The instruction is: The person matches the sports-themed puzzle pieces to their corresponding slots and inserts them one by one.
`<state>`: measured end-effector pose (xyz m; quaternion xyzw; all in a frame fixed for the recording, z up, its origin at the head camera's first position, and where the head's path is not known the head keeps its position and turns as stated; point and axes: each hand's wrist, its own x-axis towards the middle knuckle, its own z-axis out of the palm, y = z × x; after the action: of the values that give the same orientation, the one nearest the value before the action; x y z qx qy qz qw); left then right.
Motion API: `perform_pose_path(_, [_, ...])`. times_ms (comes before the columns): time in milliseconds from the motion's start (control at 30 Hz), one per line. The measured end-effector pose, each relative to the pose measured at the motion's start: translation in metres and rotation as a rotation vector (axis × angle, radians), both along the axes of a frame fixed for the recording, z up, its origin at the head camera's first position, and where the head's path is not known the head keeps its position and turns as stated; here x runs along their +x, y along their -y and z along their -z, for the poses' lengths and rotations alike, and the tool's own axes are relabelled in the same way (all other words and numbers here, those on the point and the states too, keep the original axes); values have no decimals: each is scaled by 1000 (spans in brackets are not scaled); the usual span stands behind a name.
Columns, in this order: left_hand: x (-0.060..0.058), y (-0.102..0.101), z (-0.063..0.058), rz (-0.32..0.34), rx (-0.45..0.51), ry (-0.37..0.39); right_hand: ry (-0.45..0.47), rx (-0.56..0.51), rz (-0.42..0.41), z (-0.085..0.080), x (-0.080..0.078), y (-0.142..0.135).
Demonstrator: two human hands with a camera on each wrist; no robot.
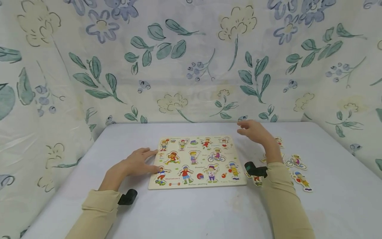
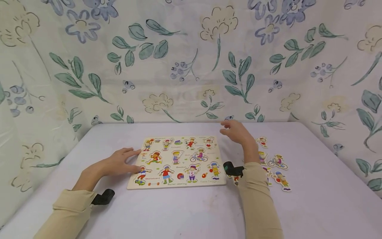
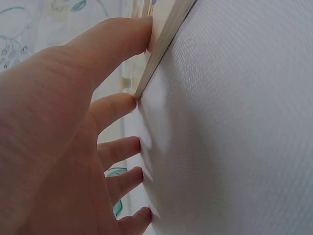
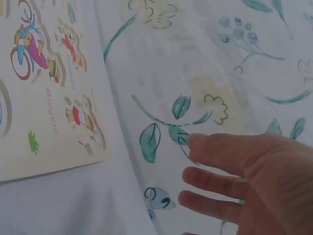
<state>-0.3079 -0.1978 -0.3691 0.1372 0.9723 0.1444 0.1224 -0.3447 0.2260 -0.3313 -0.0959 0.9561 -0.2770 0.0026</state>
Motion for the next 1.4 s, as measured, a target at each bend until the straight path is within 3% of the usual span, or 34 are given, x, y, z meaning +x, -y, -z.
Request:
perform_pose_path(467, [0, 2, 0, 0, 5, 13, 28, 6, 97, 6, 4, -33])
perform_pose_path(767, [1, 1, -2, 0, 16, 20, 161, 24, 280, 20, 10, -58])
perform_pose_path(1000, [3, 3, -4, -1, 18, 24, 219, -27, 351, 32, 14, -70])
perform_pose_path(1400, [4, 1, -3, -24, 14, 36, 115, -42, 383, 51, 14, -82])
